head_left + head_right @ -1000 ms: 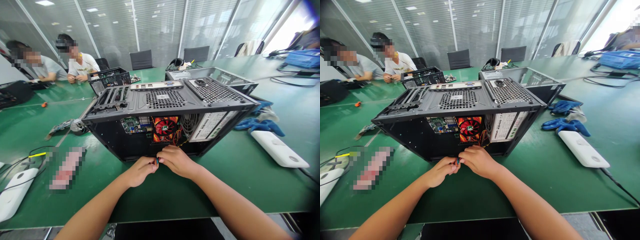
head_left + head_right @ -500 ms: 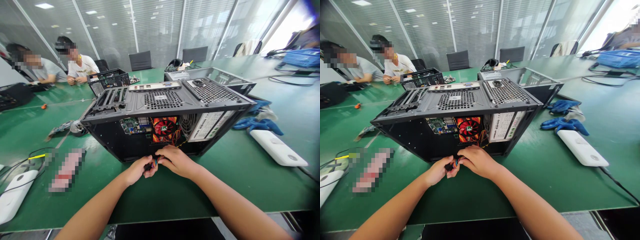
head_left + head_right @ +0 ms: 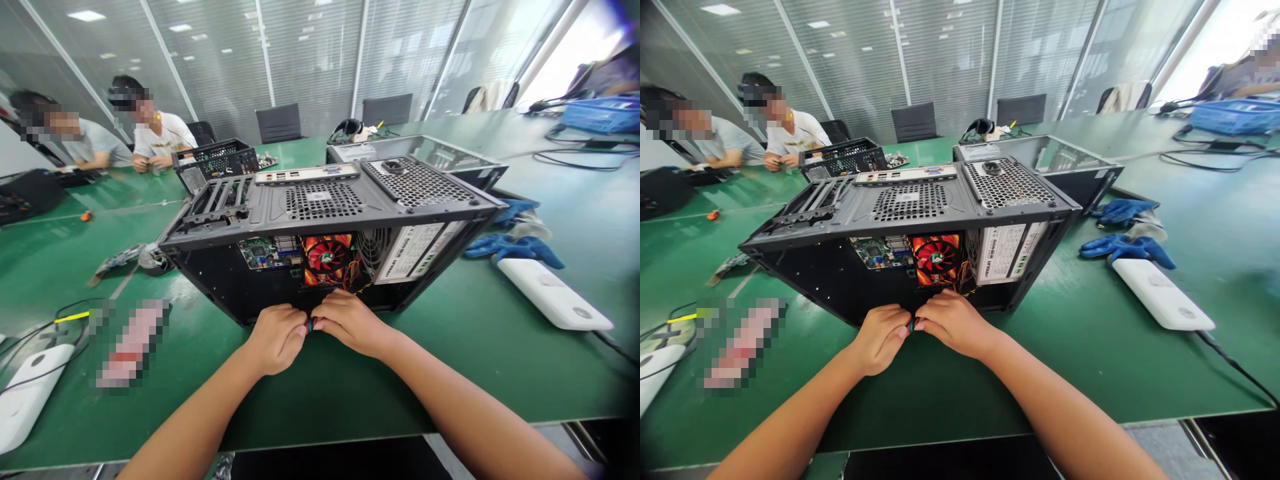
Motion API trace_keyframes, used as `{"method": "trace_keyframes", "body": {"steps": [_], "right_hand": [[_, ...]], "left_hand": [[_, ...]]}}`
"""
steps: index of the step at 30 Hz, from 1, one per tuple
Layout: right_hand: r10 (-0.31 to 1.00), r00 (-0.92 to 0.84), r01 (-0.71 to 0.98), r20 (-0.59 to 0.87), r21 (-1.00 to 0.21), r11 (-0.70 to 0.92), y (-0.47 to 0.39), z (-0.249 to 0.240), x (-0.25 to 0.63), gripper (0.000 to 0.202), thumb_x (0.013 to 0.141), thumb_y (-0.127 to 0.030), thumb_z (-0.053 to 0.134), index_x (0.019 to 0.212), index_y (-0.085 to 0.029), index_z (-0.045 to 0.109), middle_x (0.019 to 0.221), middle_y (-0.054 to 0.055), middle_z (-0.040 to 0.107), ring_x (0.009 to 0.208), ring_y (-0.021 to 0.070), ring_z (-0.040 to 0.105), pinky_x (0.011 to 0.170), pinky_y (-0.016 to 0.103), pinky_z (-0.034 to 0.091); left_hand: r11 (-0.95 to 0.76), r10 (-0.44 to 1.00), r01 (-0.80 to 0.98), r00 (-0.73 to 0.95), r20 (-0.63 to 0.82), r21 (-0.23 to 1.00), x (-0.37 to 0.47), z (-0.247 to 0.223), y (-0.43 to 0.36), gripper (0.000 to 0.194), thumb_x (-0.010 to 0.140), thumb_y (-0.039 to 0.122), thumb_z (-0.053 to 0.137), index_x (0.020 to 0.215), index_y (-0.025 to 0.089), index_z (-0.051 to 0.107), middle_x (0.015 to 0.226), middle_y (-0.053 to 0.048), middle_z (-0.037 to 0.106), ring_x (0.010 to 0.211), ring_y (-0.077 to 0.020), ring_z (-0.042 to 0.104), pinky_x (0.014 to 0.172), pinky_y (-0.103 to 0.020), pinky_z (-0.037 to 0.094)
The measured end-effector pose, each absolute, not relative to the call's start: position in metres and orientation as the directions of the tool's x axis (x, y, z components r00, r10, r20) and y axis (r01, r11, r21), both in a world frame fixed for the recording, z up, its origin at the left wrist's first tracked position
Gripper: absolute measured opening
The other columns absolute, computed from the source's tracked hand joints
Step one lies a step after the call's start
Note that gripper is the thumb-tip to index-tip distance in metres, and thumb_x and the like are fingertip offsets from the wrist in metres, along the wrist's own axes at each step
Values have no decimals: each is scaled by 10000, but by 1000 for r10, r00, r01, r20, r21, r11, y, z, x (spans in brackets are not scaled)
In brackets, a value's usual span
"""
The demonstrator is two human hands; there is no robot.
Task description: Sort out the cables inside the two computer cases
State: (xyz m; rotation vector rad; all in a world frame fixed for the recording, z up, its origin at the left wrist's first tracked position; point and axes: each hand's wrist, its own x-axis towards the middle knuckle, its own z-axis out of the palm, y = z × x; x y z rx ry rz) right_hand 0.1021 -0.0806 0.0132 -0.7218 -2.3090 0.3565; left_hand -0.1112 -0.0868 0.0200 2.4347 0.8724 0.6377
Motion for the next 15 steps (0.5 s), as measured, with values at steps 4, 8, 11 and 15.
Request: {"method": "trace_keyframes", "body": {"steps": [4, 8, 11, 15], "right_hand": [[559, -567, 454, 605, -337, 825, -77, 10, 105, 253, 954, -384, 513, 1030, -178, 639, 859, 69, 694, 786, 188, 609, 776, 354, 443], [529, -560, 491, 638, -259, 832, -73, 10, 108, 233, 977, -336, 468, 985, -175, 637, 851, 70, 682, 803, 191, 587, 843, 376, 419], [539, -571, 504, 619, -254, 825, -73, 12, 109, 266, 989, -325, 439, 923, -169, 645, 750, 44, 634, 728, 173, 544, 774, 339, 406], [558, -572, 517, 601, -264, 815, -74, 14, 110, 298, 987, -353, 445, 889, -166, 655, 689, 22, 591, 679, 158, 510, 725, 318, 376]], "left_hand": [[-389, 709, 238, 694, 124, 890, -113, 11, -82, 484, 973, 476, 255, 623, 177, 405, 573, 3, 410, 549, -123, 361, 580, -282, 271], [-106, 733, 122, 680, -5, 987, -112, 10, -82, 609, 911, 654, 302, 596, 158, 461, 545, 12, 399, 511, -103, 339, 519, -256, 271], [-8, 741, 119, 668, -74, 993, -110, 18, -83, 550, 871, 613, 476, 669, 113, 589, 597, -33, 542, 561, -129, 490, 584, -260, 367], [73, 771, 72, 629, -102, 995, -109, 25, -84, 447, 868, 508, 557, 872, 79, 685, 681, -82, 658, 676, -176, 593, 689, -287, 423]]}}
